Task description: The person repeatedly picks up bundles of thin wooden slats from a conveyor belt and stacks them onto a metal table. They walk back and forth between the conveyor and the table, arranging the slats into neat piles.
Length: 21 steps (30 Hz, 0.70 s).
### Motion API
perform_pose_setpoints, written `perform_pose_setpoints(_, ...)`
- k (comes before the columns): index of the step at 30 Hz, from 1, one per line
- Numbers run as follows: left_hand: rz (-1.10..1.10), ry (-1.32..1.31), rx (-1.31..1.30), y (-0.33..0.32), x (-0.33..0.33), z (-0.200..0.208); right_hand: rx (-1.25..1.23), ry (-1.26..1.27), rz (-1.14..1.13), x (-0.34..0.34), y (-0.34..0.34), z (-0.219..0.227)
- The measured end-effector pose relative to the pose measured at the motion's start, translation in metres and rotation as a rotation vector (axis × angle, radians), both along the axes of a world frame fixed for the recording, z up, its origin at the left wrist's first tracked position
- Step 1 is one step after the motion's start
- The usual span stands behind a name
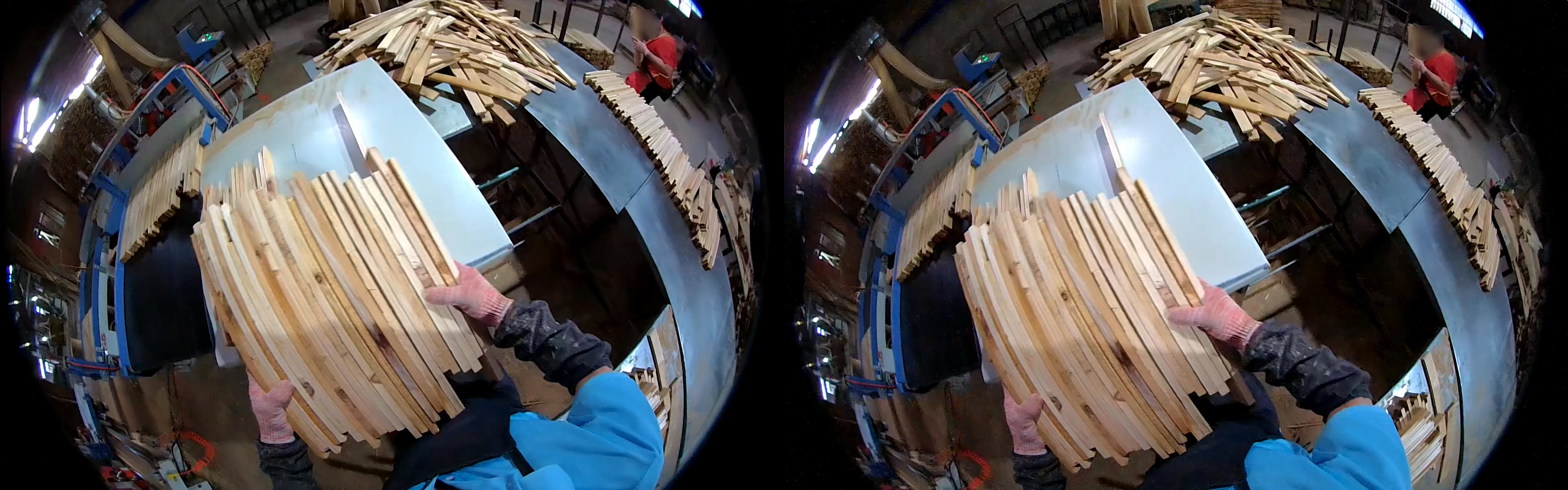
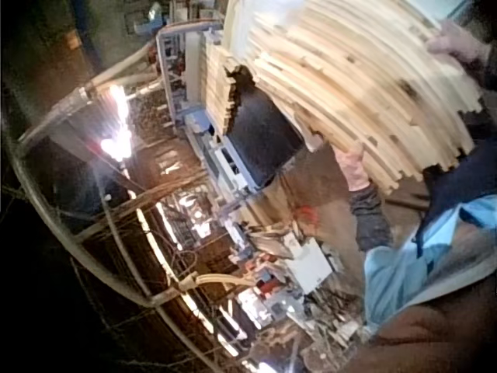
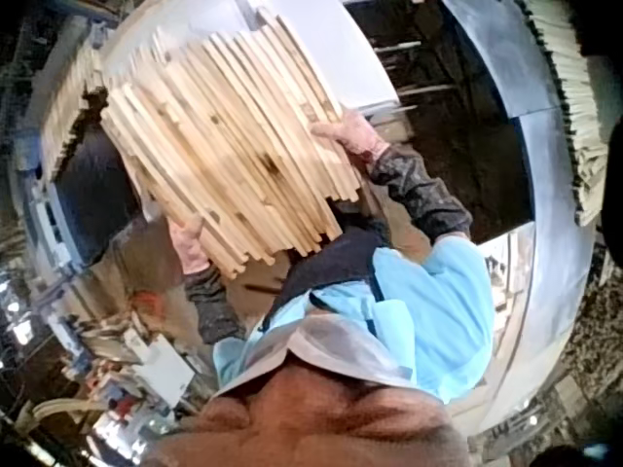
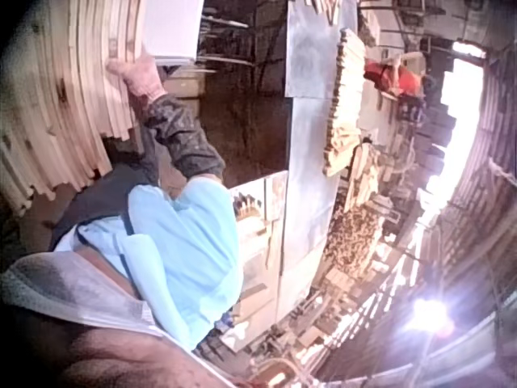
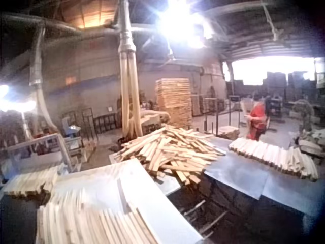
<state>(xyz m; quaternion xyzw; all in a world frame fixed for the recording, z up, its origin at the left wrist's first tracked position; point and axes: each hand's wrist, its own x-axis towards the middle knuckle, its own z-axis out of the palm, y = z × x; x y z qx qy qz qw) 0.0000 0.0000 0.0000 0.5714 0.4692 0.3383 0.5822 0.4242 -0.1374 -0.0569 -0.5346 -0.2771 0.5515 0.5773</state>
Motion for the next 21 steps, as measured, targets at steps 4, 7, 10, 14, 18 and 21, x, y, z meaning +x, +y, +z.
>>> perform_pose_setpoints(4, -0.058, -0.007, 0.081, 0.043, 0.013, 0.033, 0.096, -0.012, -0.116, -0.01, 0.019, 0.024)
perform_pose_setpoints(7, -0.139, 0.108, -0.091, -0.009, 0.002, 0.007, -0.134, 0.091, -0.214, -0.042, -0.074, 0.032)
perform_pose_setpoints(10, -0.162, -0.016, -0.269, -0.02, 0.018, 0.025, -0.172, 0.047, -0.296, -0.048, -0.108, 0.025)
perform_pose_setpoints(14, -0.252, -0.038, -0.249, -0.03, 0.016, 0.011, -0.262, 0.079, -0.348, -0.065, -0.142, 0.034)
perform_pose_setpoints(18, -0.33, -0.012, -0.317, -0.025, 0.029, 0.005, -0.342, 0.086, -0.383, -0.07, -0.154, 0.042)
perform_pose_setpoints(21, -0.359, -0.077, -0.376, -0.023, 0.034, -0.012, -0.37, 0.068, -0.388, -0.066, -0.162, 0.041)
